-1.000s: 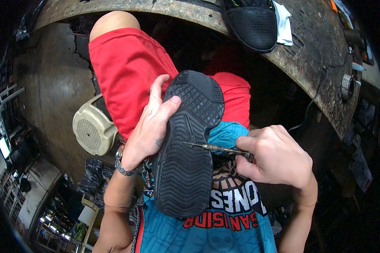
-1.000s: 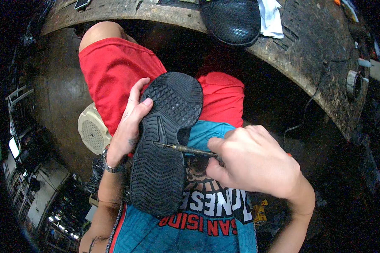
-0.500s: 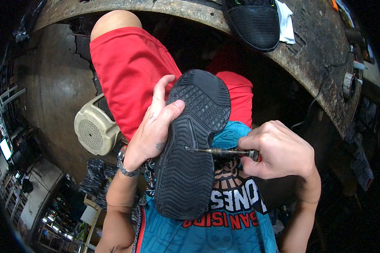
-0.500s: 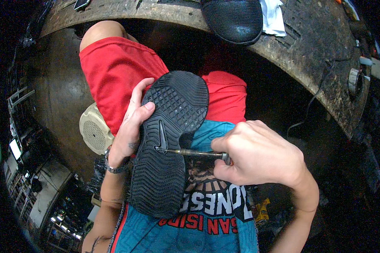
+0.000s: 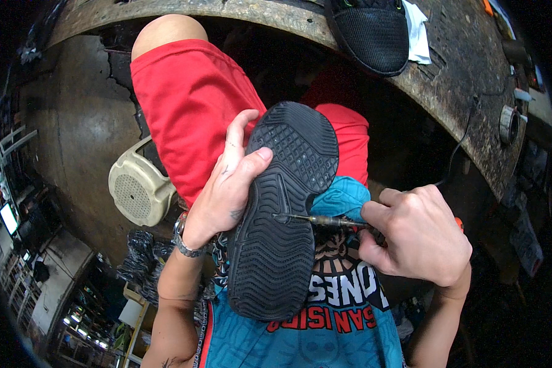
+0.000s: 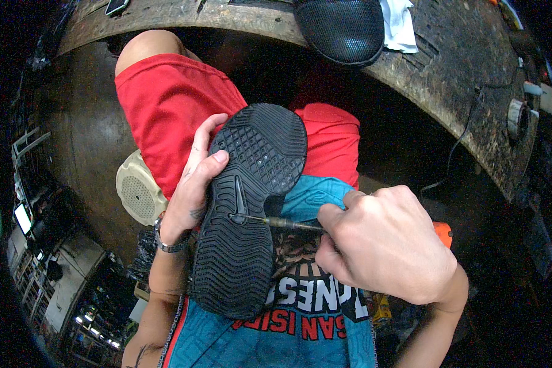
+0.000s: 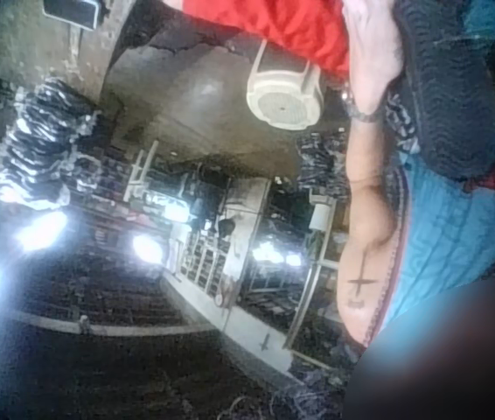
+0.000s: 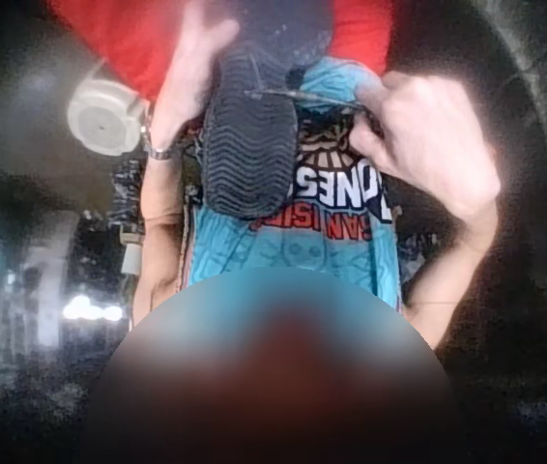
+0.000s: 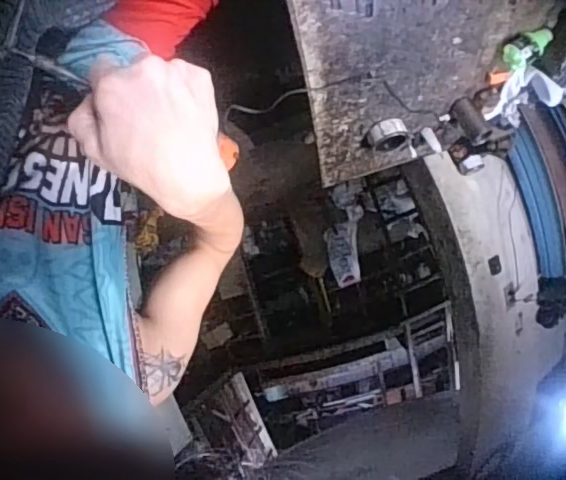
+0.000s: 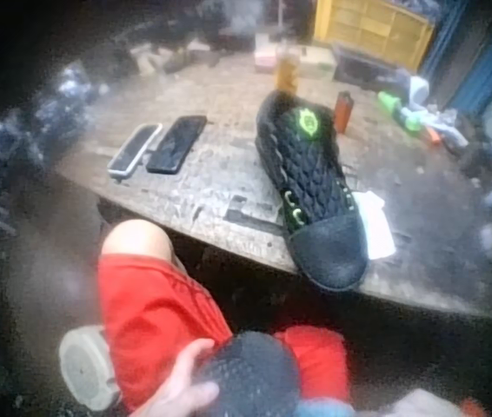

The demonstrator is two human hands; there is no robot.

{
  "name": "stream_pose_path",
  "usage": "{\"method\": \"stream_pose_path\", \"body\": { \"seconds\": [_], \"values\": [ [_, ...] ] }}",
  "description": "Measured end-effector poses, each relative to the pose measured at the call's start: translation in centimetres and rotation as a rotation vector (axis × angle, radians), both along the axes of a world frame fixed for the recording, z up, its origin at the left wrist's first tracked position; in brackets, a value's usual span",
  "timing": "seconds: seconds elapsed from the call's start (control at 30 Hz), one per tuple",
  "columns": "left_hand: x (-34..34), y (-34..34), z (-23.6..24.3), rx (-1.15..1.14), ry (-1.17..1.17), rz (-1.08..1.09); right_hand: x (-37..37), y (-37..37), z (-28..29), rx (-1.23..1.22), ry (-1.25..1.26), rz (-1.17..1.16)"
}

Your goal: The person uses a heated soldering iron to apply adhesive to the sole of a black sneaker, then presses the sole to bond it. They repeat the process on multiple areas of the sole and briefly wipe the shoe with a cloth.

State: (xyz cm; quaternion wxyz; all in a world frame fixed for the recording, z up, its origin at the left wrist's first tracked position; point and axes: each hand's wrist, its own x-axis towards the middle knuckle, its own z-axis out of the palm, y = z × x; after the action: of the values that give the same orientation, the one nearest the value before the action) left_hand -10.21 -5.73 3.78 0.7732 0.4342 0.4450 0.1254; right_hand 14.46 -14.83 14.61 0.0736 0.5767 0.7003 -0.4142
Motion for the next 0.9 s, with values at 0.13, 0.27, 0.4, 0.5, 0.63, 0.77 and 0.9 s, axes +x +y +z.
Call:
{"method": "stream_pose_path", "body": {
  "seconds": [0.13,0.27,0.4,0.5,0.63,0.77,0.9],
  "values": [
    [-0.1,0.1,-0.1,0.004,-0.001,-0.007,-0.1,0.1,0.0,0.003,-0.021,0.018],
    [-0.1,0.1,-0.1,-0.025,-0.012,0.001,-0.2,-0.1,-0.2,0.013,-0.014,-0.010],
    [-0.1,0.1,-0.3,-0.055,0.006,0.009,-0.2,-0.1,-0.1,0.017,-0.013,-0.019],
    [0.0,0.1,-0.3,-0.073,-0.013,0.014,-0.1,-0.1,0.3,-0.003,-0.019,-0.012],
    [0.1,0.2,-0.3,-0.034,-0.010,0.003,-0.1,0.1,0.5,0.000,-0.050,0.021],
    [0.1,0.2,-0.3,-0.010,-0.009,-0.013,-0.1,0.4,0.5,0.036,-0.087,-0.004],
    [0.5,0.2,-0.4,0.100,0.056,-0.043,0.0,1.4,1.5,0.053,-0.219,0.066]
  ]
}}
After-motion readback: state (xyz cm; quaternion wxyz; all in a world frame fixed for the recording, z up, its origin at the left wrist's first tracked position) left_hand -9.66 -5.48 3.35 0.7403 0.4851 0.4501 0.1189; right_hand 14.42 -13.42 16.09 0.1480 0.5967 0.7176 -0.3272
